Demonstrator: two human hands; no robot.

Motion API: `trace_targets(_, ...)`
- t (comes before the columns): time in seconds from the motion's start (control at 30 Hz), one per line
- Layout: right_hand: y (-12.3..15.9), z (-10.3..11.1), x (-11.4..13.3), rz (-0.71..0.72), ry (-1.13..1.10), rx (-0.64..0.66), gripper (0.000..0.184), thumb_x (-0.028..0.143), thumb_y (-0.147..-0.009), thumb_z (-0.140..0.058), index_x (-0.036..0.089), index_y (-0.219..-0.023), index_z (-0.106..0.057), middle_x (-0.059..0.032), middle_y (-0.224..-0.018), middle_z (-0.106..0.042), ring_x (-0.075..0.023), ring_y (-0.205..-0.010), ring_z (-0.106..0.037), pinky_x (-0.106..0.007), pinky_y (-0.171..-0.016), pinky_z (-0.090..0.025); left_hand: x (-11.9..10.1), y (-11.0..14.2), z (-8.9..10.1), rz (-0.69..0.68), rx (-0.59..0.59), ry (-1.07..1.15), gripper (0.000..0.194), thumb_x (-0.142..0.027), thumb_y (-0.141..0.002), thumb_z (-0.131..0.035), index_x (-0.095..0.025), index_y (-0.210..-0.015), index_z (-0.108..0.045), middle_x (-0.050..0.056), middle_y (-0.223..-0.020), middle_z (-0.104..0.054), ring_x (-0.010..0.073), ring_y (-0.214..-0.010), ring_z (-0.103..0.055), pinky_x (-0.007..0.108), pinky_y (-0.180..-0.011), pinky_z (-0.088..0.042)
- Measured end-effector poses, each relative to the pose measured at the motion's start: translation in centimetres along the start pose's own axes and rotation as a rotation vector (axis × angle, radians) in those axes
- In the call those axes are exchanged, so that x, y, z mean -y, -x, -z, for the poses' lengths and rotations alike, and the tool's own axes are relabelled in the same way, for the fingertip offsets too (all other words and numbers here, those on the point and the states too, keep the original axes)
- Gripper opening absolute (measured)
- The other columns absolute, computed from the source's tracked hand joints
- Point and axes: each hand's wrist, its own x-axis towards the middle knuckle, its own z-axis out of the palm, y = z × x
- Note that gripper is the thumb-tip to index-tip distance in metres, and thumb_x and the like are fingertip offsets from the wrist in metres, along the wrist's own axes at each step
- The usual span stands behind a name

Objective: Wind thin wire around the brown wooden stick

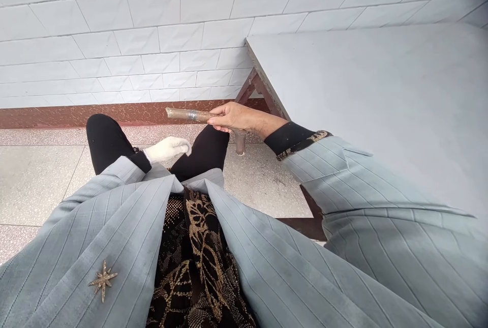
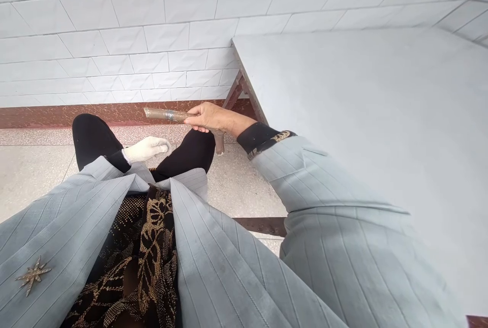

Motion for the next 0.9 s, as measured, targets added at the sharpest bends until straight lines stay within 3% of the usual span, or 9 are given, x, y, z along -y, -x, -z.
trace_targets(0.1, -0.3, 0.0, -0.4, -0.026, 0.041, 0.000, 0.032, 0.036, -0.090, -0.076, 0.019, -0.070, -0.057, 0.0010, -0.061, -0.056, -0.0087, -0.050, -0.046, -0.027, -0.053, -0.039, -0.2, 0.1, 0.3, -0.022, 0.027, -0.074, 0.035, -0.038, -0.100, -0.044, -0.018, -0.093, -0.072, 0.004, -0.098, -0.077, 0.0179, -0.093, -0.069, 0.032, -0.094, -0.050)
trace_targets(0.27, -0.4, 0.0, -0.6, -0.094, 0.163, -0.025, 0.023, 0.037, -0.089, -0.078, 0.018, -0.082, -0.066, -0.0001, -0.066, -0.060, -0.0094, -0.053, -0.050, -0.027, -0.054, -0.041, -1.2, 0.3, 0.7, 0.001, 0.056, -0.284, 0.034, -0.033, -0.102, -0.043, -0.020, -0.099, -0.074, 0.002, -0.100, -0.079, 0.0176, -0.092, -0.071, 0.029, -0.089, -0.051)
trace_targets(0.4, -0.4, 0.1, -0.6, -0.159, 0.288, -0.013, 0.022, 0.038, -0.091, -0.076, 0.016, -0.097, -0.073, -0.0023, -0.073, -0.064, -0.0113, -0.057, -0.054, -0.028, -0.058, -0.043, -2.5, 0.5, 1.4, 0.082, -0.002, -0.591, 0.033, -0.032, -0.104, -0.044, -0.021, -0.109, -0.075, 0.005, -0.105, -0.079, 0.0205, -0.096, -0.072, 0.030, -0.083, -0.050)
trace_targets(0.57, -0.4, 0.2, -0.8, -0.206, 0.374, 0.127, 0.025, 0.040, -0.090, -0.075, 0.017, -0.101, -0.075, -0.0020, -0.071, -0.062, -0.0135, -0.062, -0.056, -0.029, -0.061, -0.042, -2.8, 0.6, 2.6, 0.107, -0.113, -0.773, 0.033, -0.032, -0.106, -0.043, -0.020, -0.112, -0.073, 0.006, -0.102, -0.077, 0.0205, -0.094, -0.072, 0.029, -0.078, -0.049)
trace_targets(0.77, 0.0, 0.3, -0.9, -0.104, 0.283, 0.444, 0.029, 0.046, -0.090, -0.072, 0.017, -0.093, -0.070, 0.0029, -0.061, -0.054, -0.0113, -0.057, -0.048, -0.028, -0.060, -0.039, -2.5, 0.4, 3.6, 0.003, -0.193, -0.699, 0.031, -0.028, -0.105, -0.043, -0.018, -0.108, -0.073, 0.006, -0.106, -0.078, 0.0198, -0.099, -0.071, 0.031, -0.087, -0.051)
trace_targets(0.9, 0.5, 0.1, -0.2, -0.073, 0.219, 0.525, 0.030, 0.046, -0.086, -0.076, 0.018, -0.089, -0.069, 0.0053, -0.059, -0.053, -0.0099, -0.055, -0.046, -0.028, -0.060, -0.038, -3.1, 0.4, 4.2, 0.002, -0.217, -0.500, 0.030, -0.026, -0.101, -0.046, -0.018, -0.108, -0.074, 0.006, -0.108, -0.077, 0.0201, -0.102, -0.070, 0.034, -0.095, -0.052)
